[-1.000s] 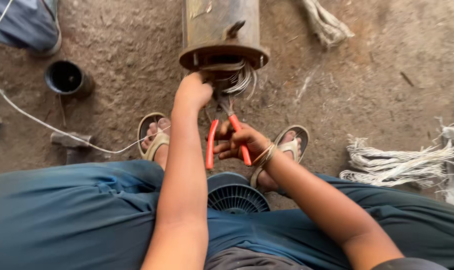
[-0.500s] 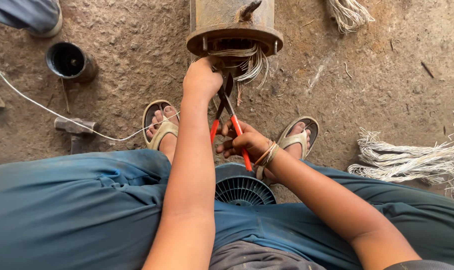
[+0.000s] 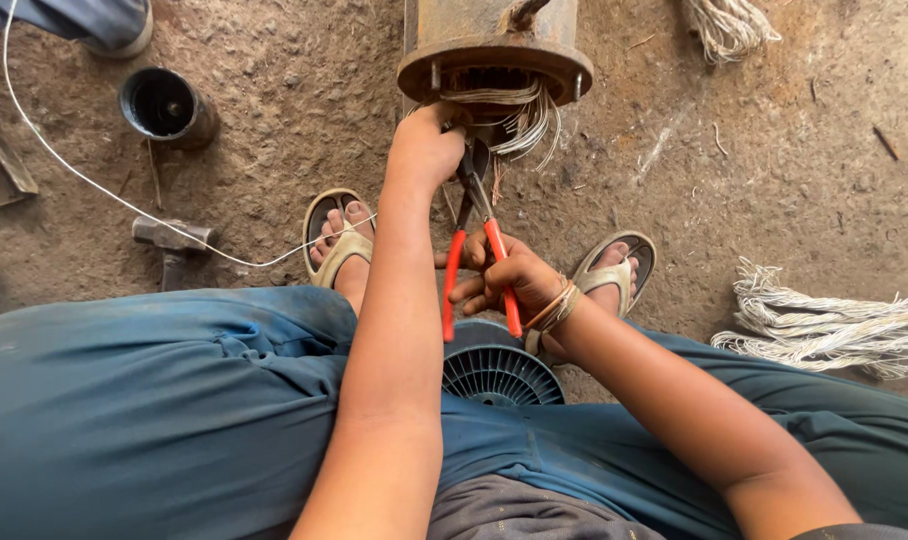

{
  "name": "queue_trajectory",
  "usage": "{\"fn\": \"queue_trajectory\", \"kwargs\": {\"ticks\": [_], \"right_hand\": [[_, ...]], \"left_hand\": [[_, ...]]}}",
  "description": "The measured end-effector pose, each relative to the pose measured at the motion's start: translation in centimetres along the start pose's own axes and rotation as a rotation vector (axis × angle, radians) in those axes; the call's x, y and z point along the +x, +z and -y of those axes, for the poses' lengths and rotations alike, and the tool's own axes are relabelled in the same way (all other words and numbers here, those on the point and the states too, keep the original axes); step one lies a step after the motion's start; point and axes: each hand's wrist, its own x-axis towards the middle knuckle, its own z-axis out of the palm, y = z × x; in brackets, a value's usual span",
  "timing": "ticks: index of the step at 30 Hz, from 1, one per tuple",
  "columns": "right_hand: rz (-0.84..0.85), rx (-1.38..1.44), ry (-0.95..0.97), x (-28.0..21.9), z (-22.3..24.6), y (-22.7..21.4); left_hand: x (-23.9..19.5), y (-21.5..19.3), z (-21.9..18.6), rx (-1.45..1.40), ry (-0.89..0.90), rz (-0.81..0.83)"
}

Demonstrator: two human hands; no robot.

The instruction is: The person sits on the ground and uses pliers to cut multiple white wires protruding from a cylindrical metal object. The person repeatedly pulls, positions, and cuts the wires one by one.

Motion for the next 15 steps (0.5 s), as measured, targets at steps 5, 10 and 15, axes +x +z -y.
{"fn": "queue_trajectory", "kwargs": {"ticks": [5, 10, 15], "right_hand": [[-0.269, -0.254, 0.038, 0.1, -0.7, 0.2], [-0.313, -0.325, -0.028, 1.0, -0.3, -1.0], [-0.373, -0.390, -0.068, 3.6, 0.6, -2.5]], "left_hand": [[-0.2, 0.1, 0.2, 0.103, -0.041, 0.010], [-0.3, -0.1, -0.2, 0.169, -0.041, -0.010], [-0.6, 0.1, -0.4, 0.162, -0.051, -0.025]]}}
